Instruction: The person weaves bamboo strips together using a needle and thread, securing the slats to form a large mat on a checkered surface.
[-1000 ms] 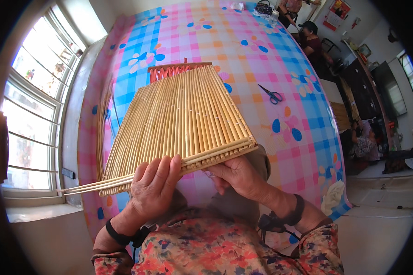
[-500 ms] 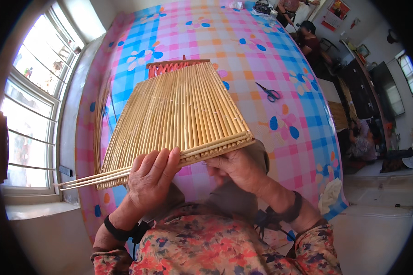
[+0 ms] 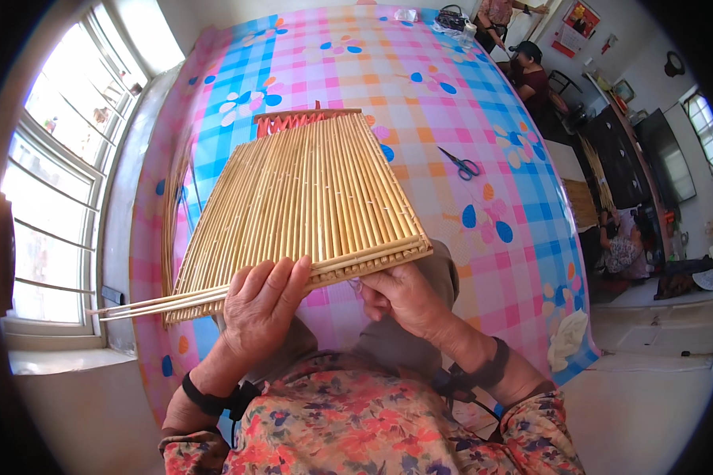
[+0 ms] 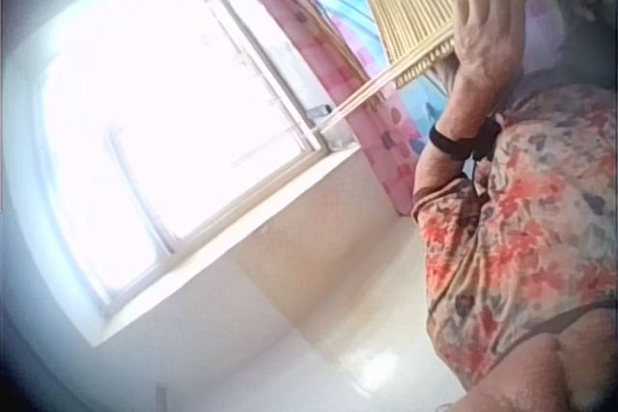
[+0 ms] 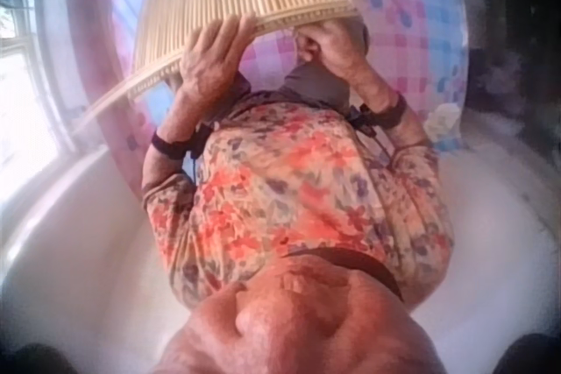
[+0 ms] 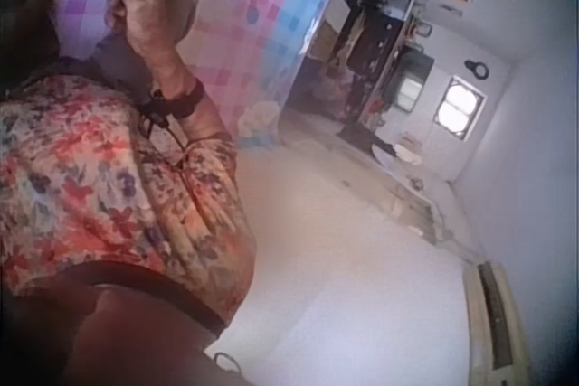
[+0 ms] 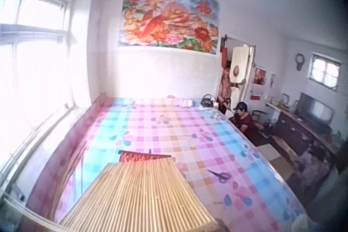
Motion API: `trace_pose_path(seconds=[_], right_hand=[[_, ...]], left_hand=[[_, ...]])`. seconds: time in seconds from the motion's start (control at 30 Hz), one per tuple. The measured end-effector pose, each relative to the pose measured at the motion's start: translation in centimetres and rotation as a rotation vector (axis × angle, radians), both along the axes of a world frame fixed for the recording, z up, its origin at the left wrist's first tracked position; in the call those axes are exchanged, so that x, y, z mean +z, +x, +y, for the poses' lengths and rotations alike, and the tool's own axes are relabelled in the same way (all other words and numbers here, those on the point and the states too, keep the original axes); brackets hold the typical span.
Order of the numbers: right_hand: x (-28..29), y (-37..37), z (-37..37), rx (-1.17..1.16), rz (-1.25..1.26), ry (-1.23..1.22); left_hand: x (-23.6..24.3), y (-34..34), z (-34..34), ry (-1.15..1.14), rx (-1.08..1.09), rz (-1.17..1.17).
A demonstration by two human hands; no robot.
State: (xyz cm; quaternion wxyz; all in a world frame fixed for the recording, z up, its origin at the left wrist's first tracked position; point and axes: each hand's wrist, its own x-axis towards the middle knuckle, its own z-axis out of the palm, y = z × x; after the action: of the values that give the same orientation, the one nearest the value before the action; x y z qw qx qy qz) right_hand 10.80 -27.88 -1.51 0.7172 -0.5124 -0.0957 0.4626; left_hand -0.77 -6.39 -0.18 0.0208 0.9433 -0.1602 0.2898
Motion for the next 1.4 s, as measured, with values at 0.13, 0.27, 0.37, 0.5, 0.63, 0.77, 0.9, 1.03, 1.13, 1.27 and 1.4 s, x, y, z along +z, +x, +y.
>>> trace_pose_path(seconds=[0.13,0.27,0.37,0.5,0.63,0.77,0.9,1.03,1.13,1.27,1.4], right_hand=[[0.0,-0.1,0.3,-0.012,-0.022,-0.059],[0.9,-0.6,0.4,-0.019,-0.038,-0.029],[1.5,-0.3,0.3,0.037,0.034,-0.077],[0.9,-0.2,0.4,0.034,0.091,-0.004],[1.1,-0.5,0.5,0.002,0.091,-0.013],[1.2,-0.5,0.9,-0.008,0.066,-0.016],[1.3,-0.8,1.4,-0.020,0.024,-0.032],[1.7,-0.9,1.9,-0.055,0.040,-0.073],[1.4,-0.8,2.4,-0.056,0.059,-0.036],[2.3,-1.2,3.0,-0.082,0.145,-0.002],[1.6,-0.8,2.7,-0.050,0.168,0.041]], left_hand=[[0.1,0.1,0.1,0.011,-0.004,-0.002],[0.4,-0.4,-0.2,0.006,0.017,0.065],[0.1,-0.2,0.2,0.040,-0.004,0.004],[0.1,0.0,0.1,0.036,-0.002,-0.005],[0.2,0.0,0.1,0.027,-0.009,-0.014],[0.3,-0.1,0.2,0.030,0.000,-0.021],[0.3,0.0,0.5,0.023,-0.006,-0.029],[0.4,-0.1,0.8,0.008,-0.019,-0.021],[0.4,0.0,1.0,-0.003,-0.019,-0.014],[0.4,0.0,0.8,-0.016,-0.001,-0.018],[0.3,0.1,1.0,-0.040,-0.017,-0.025]])
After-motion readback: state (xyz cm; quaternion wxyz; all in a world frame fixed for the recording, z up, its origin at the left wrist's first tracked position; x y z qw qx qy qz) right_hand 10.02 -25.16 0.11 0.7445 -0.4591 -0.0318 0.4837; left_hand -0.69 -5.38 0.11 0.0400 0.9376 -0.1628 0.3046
